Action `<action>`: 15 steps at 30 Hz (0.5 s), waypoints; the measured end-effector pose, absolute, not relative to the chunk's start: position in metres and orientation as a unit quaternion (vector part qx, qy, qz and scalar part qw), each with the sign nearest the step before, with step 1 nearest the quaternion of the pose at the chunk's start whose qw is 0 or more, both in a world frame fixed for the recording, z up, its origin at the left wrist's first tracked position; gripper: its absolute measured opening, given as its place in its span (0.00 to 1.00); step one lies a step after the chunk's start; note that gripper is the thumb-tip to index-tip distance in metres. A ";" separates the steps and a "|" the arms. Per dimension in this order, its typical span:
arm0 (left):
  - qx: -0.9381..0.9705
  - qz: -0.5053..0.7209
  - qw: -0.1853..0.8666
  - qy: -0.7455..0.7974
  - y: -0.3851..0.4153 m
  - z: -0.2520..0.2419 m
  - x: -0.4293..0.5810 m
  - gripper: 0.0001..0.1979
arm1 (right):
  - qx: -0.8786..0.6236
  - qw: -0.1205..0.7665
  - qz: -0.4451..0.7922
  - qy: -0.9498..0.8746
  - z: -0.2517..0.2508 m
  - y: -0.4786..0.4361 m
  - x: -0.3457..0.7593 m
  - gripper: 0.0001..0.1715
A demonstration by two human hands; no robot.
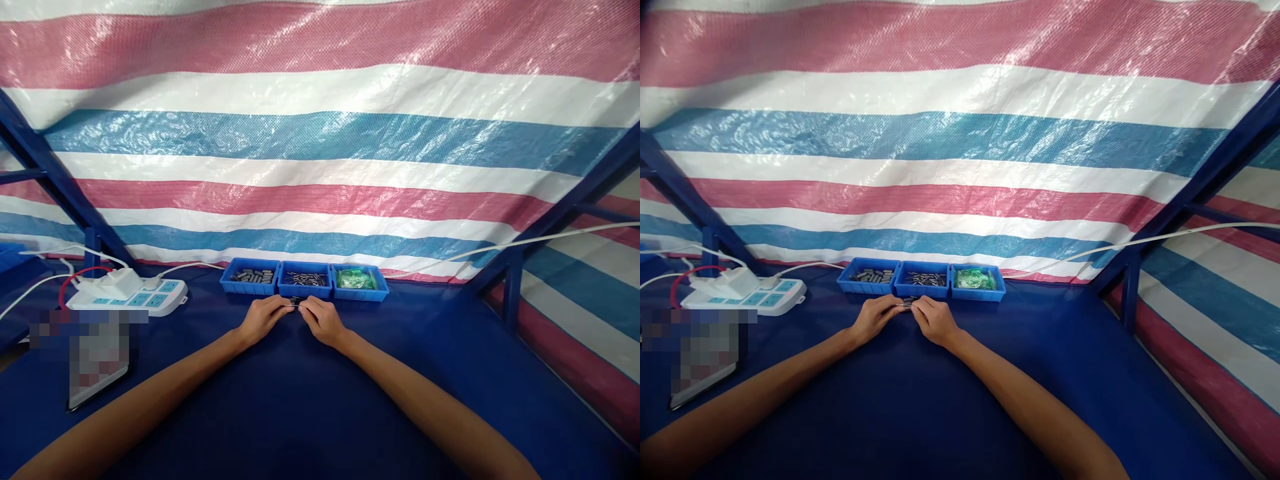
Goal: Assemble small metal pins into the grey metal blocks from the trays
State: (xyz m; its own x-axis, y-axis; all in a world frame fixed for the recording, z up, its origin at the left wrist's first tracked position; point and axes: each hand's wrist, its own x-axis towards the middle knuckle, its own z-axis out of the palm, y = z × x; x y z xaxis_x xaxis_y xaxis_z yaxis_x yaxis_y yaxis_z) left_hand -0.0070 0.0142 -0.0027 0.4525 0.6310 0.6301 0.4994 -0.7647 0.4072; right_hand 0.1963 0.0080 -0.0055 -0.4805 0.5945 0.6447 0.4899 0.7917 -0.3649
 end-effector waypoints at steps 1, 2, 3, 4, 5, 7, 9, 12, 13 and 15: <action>0.849 0.405 0.079 0.330 0.014 -0.003 -0.007 0.12 | -0.315 0.400 0.066 -0.858 -0.005 0.008 0.196 0.15; 0.850 0.405 0.077 0.328 0.014 -0.003 -0.007 0.12 | -0.316 0.398 0.067 -0.859 -0.005 0.008 0.196 0.15; 0.851 0.403 0.073 0.328 0.014 -0.003 -0.007 0.13 | -0.316 0.395 0.068 -0.860 -0.005 0.008 0.196 0.15; 0.853 0.399 0.069 0.329 0.014 -0.003 -0.008 0.14 | -0.316 0.391 0.069 -0.862 -0.004 0.007 0.196 0.15; 0.855 0.394 0.064 0.331 0.013 -0.004 -0.008 0.15 | -0.314 0.385 0.070 -0.865 -0.004 0.007 0.196 0.15; 0.857 0.385 0.054 0.340 0.013 -0.004 -0.009 0.19 | -0.307 0.371 0.069 -0.874 -0.004 0.007 0.196 0.15; 0.857 0.380 0.050 0.345 0.012 -0.004 -0.010 0.21 | -0.303 0.357 0.063 -0.881 -0.004 0.006 0.197 0.16; 0.855 0.384 0.059 0.344 0.011 -0.003 -0.010 0.18 | -0.306 0.341 0.046 -0.888 -0.006 0.007 0.196 0.17; 0.855 0.386 0.065 0.342 0.011 -0.002 -0.009 0.16 | -0.310 0.339 0.040 -0.888 -0.006 0.007 0.196 0.18; 0.856 0.388 0.078 0.334 0.011 -0.001 -0.009 0.12 | -0.318 0.334 0.032 -0.887 -0.009 0.008 0.195 0.19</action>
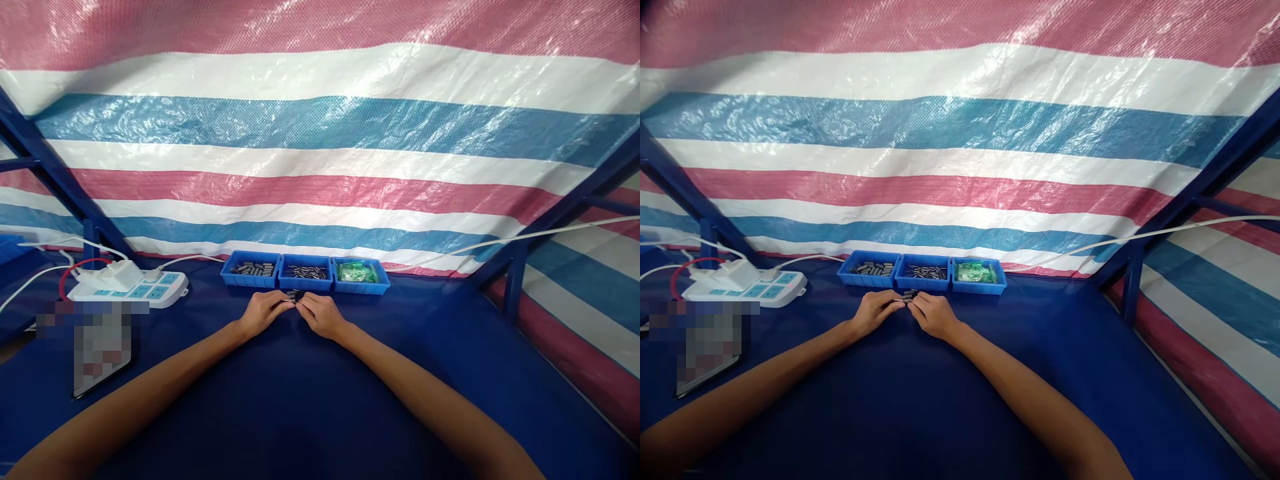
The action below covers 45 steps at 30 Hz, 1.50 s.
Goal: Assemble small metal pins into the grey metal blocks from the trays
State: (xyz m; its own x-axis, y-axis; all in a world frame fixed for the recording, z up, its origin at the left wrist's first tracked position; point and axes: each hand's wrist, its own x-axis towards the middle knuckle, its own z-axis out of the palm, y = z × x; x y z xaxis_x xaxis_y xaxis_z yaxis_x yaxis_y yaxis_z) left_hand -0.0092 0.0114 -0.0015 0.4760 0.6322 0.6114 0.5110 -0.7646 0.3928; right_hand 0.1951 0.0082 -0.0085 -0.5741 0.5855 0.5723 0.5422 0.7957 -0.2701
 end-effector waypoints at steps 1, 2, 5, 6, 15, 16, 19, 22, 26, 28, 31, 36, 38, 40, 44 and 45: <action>0.856 0.390 0.085 0.329 0.012 -0.001 -0.009 0.11 | -0.322 0.332 0.031 -0.886 -0.010 0.009 0.195 0.19; 0.856 0.393 0.091 0.325 0.012 -0.002 -0.009 0.10 | -0.324 0.328 0.031 -0.887 -0.011 0.009 0.194 0.19; 0.856 0.400 0.102 0.312 0.013 -0.004 -0.010 0.10 | -0.320 0.315 0.033 -0.893 -0.013 0.011 0.193 0.19; 0.856 0.401 0.102 0.309 0.013 -0.005 -0.010 0.10 | -0.317 0.310 0.033 -0.896 -0.014 0.011 0.193 0.19; 0.844 0.409 0.139 0.319 0.012 -0.008 -0.012 0.14 | -0.335 0.279 0.018 -0.900 -0.013 0.011 0.192 0.19; 0.839 0.412 0.140 0.326 0.012 -0.007 -0.011 0.14 | -0.343 0.279 0.017 -0.897 -0.012 0.011 0.192 0.19; 0.837 0.423 0.125 0.325 0.013 -0.008 -0.011 0.13 | -0.364 0.287 0.019 -0.886 -0.011 0.010 0.192 0.19; 0.844 0.424 0.103 0.311 0.015 -0.010 -0.011 0.12 | -0.377 0.310 0.027 -0.872 -0.011 0.011 0.192 0.18; 0.847 0.430 0.093 0.299 0.015 -0.011 -0.012 0.13 | -0.384 0.355 0.050 -0.851 -0.012 0.011 0.193 0.15; 0.846 0.434 0.097 0.293 0.014 -0.010 -0.012 0.14 | -0.381 0.370 0.061 -0.845 -0.011 0.011 0.193 0.14; 0.850 0.426 0.102 0.293 0.013 -0.007 -0.013 0.17 | -0.370 0.388 0.074 -0.841 -0.010 0.011 0.193 0.13; 0.862 0.397 0.107 0.297 0.013 -0.006 -0.014 0.19 | -0.351 0.408 0.088 -0.838 -0.010 0.010 0.194 0.12; 0.861 0.388 0.109 0.311 0.013 -0.008 -0.014 0.18 | -0.347 0.409 0.091 -0.839 -0.010 0.010 0.194 0.13; 0.851 0.384 0.109 0.341 0.013 -0.010 -0.014 0.16 | -0.339 0.408 0.090 -0.843 -0.009 0.009 0.195 0.14; 0.841 0.371 0.100 0.382 0.012 -0.012 -0.013 0.14 | -0.307 0.385 0.068 -0.868 -0.008 0.008 0.195 0.15; 0.844 0.366 0.099 0.380 0.012 -0.012 -0.013 0.14 | -0.298 0.375 0.059 -0.876 -0.008 0.008 0.194 0.15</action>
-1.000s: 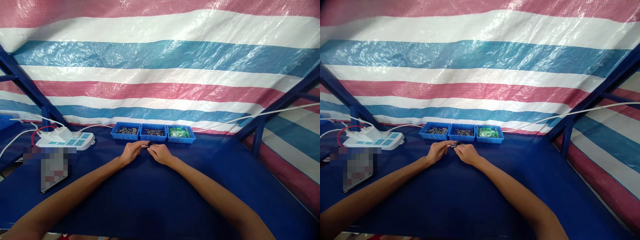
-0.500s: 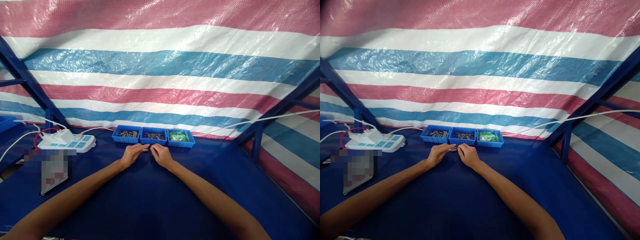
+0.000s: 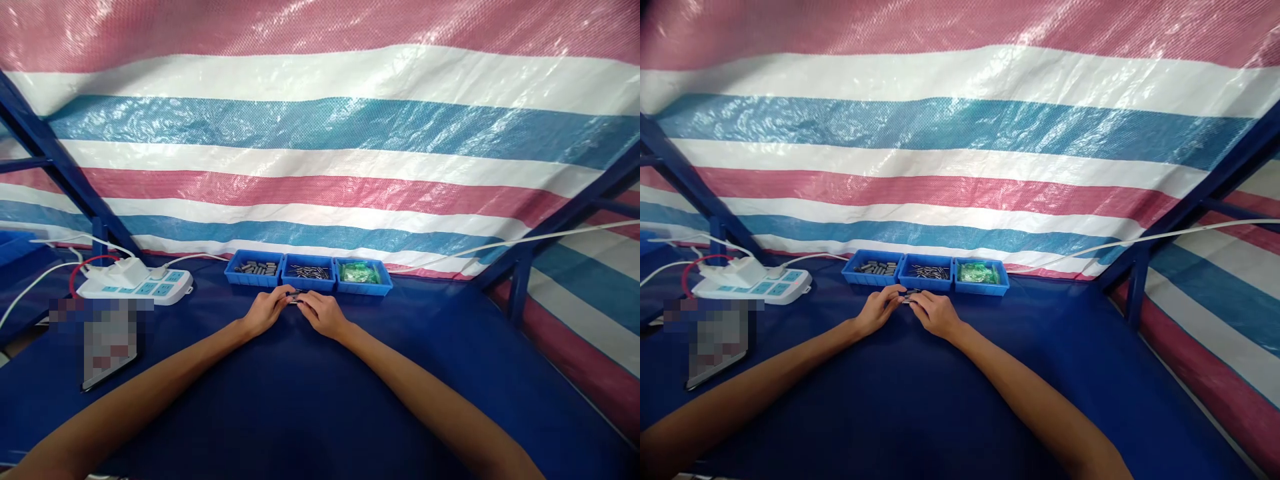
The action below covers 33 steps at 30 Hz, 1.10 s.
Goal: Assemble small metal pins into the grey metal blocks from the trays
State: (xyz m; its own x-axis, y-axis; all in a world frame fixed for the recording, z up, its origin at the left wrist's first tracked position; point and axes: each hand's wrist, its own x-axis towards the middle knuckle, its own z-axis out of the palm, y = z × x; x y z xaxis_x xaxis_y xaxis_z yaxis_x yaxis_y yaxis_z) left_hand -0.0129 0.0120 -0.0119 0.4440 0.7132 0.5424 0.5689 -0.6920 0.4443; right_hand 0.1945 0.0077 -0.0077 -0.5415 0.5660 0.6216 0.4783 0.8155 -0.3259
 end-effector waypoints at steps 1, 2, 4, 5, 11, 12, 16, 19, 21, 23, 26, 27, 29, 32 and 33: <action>0.848 0.360 0.100 0.375 0.012 -0.011 -0.013 0.14 | -0.290 0.364 0.048 -0.884 -0.008 0.008 0.194 0.14; 0.852 0.356 0.102 0.370 0.012 -0.011 -0.012 0.14 | -0.282 0.354 0.038 -0.891 -0.008 0.008 0.194 0.14; 0.855 0.354 0.105 0.365 0.011 -0.009 -0.011 0.15 | -0.269 0.345 0.025 -0.899 -0.009 0.008 0.194 0.14; 0.851 0.360 0.105 0.368 0.011 -0.008 -0.011 0.15 | -0.268 0.347 0.026 -0.898 -0.009 0.008 0.194 0.14; 0.814 0.430 0.092 0.379 0.011 -0.002 -0.008 0.11 | -0.300 0.402 0.073 -0.862 -0.011 0.009 0.195 0.14; 0.817 0.437 0.086 0.366 0.011 -0.001 -0.008 0.11 | -0.303 0.404 0.077 -0.860 -0.011 0.010 0.195 0.14; 0.821 0.464 0.067 0.327 0.010 0.001 -0.009 0.09 | -0.322 0.375 0.069 -0.867 -0.013 0.010 0.194 0.16; 0.826 0.472 0.055 0.304 0.009 0.001 -0.010 0.07 | -0.328 0.340 0.051 -0.880 -0.014 0.010 0.194 0.18; 0.831 0.474 0.051 0.287 0.008 0.001 -0.010 0.07 | -0.327 0.328 0.041 -0.885 -0.014 0.010 0.194 0.18; 0.835 0.475 0.050 0.272 0.008 0.000 -0.010 0.06 | -0.330 0.318 0.032 -0.888 -0.015 0.011 0.193 0.19; 0.836 0.469 0.062 0.279 0.007 -0.002 -0.010 0.06 | -0.351 0.304 0.021 -0.885 -0.016 0.013 0.193 0.18; 0.832 0.465 0.074 0.293 0.007 -0.002 -0.010 0.06 | -0.359 0.302 0.019 -0.883 -0.016 0.013 0.193 0.17; 0.822 0.454 0.105 0.328 0.007 -0.004 -0.010 0.07 | -0.371 0.303 0.015 -0.878 -0.017 0.014 0.193 0.16; 0.808 0.444 0.130 0.365 0.007 -0.005 -0.010 0.08 | -0.375 0.308 0.015 -0.874 -0.016 0.013 0.192 0.16; 0.809 0.441 0.127 0.369 0.007 -0.005 -0.010 0.08 | -0.376 0.310 0.016 -0.873 -0.016 0.013 0.192 0.16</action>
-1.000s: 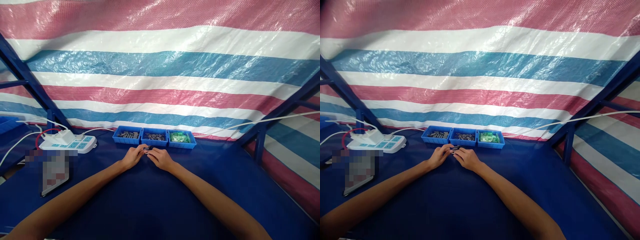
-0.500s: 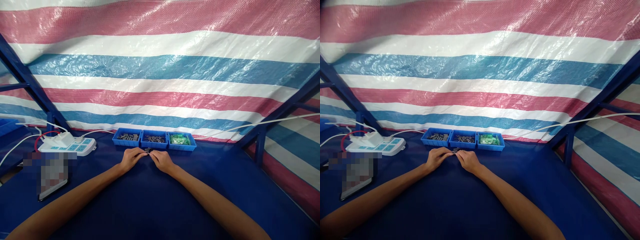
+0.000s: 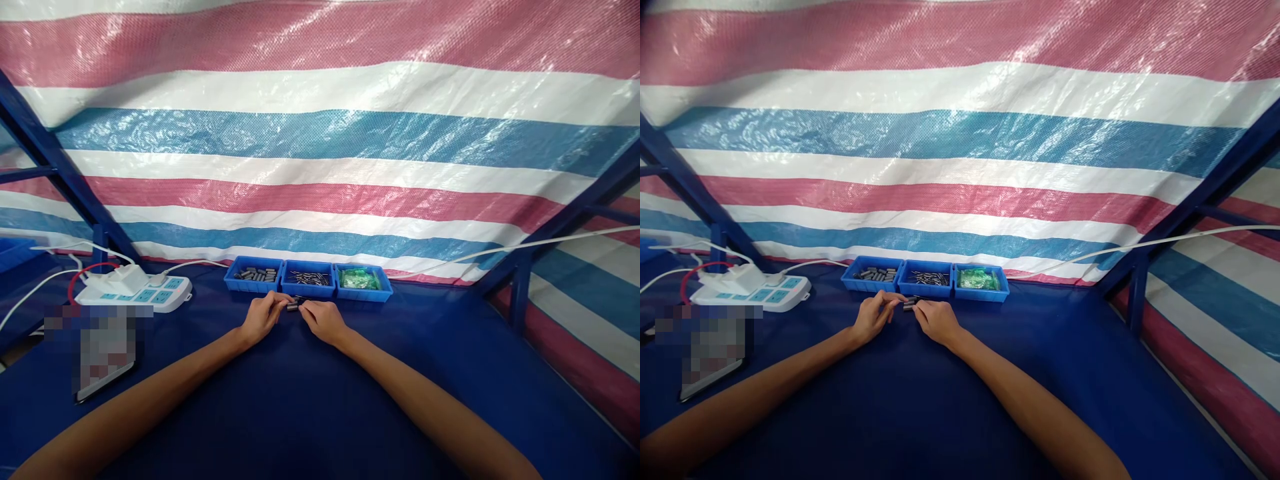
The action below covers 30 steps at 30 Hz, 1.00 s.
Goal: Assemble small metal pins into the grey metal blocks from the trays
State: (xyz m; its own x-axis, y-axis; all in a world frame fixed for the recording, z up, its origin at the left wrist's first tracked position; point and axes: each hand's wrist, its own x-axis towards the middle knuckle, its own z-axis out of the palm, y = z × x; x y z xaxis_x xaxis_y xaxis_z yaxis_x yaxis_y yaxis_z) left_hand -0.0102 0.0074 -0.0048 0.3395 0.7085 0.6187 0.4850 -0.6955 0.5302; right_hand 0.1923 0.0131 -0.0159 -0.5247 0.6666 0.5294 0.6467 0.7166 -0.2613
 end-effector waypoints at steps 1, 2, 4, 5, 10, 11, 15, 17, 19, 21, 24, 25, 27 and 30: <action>0.811 0.438 0.118 0.369 0.008 -0.004 -0.010 0.08 | -0.377 0.313 0.017 -0.871 -0.015 0.013 0.192 0.17; 0.815 0.437 0.106 0.366 0.008 -0.004 -0.010 0.09 | -0.378 0.317 0.018 -0.869 -0.015 0.013 0.192 0.17; 0.822 0.439 0.083 0.354 0.009 -0.003 -0.010 0.09 | -0.381 0.325 0.020 -0.865 -0.013 0.012 0.192 0.18; 0.824 0.442 0.075 0.345 0.009 -0.002 -0.010 0.09 | -0.382 0.329 0.023 -0.863 -0.012 0.012 0.192 0.18; 0.836 0.454 0.069 0.300 0.012 -0.004 -0.010 0.11 | -0.373 0.366 0.066 -0.850 -0.011 0.010 0.193 0.14; 0.836 0.454 0.070 0.299 0.012 -0.005 -0.010 0.12 | -0.367 0.377 0.074 -0.847 -0.011 0.010 0.193 0.13; 0.831 0.456 0.076 0.310 0.013 -0.010 -0.010 0.12 | -0.330 0.375 0.085 -0.862 -0.011 0.008 0.194 0.14; 0.833 0.451 0.076 0.311 0.014 -0.012 -0.010 0.11 | -0.310 0.355 0.083 -0.878 -0.010 0.008 0.194 0.13; 0.838 0.441 0.076 0.311 0.015 -0.013 -0.011 0.11 | -0.296 0.342 0.073 -0.889 -0.010 0.008 0.195 0.13; 0.842 0.433 0.078 0.313 0.015 -0.014 -0.011 0.12 | -0.285 0.333 0.059 -0.897 -0.009 0.008 0.195 0.14; 0.841 0.430 0.080 0.318 0.013 -0.012 -0.011 0.12 | -0.262 0.331 0.047 -0.905 -0.009 0.006 0.195 0.14; 0.837 0.433 0.076 0.325 0.012 -0.010 -0.011 0.12 | -0.260 0.342 0.048 -0.902 -0.009 0.005 0.195 0.15; 0.821 0.446 0.067 0.349 0.010 -0.006 -0.010 0.11 | -0.279 0.394 0.062 -0.874 -0.008 0.004 0.196 0.16; 0.793 0.471 0.065 0.381 0.008 -0.001 -0.008 0.10 | -0.370 0.505 0.101 -0.773 -0.005 0.008 0.198 0.18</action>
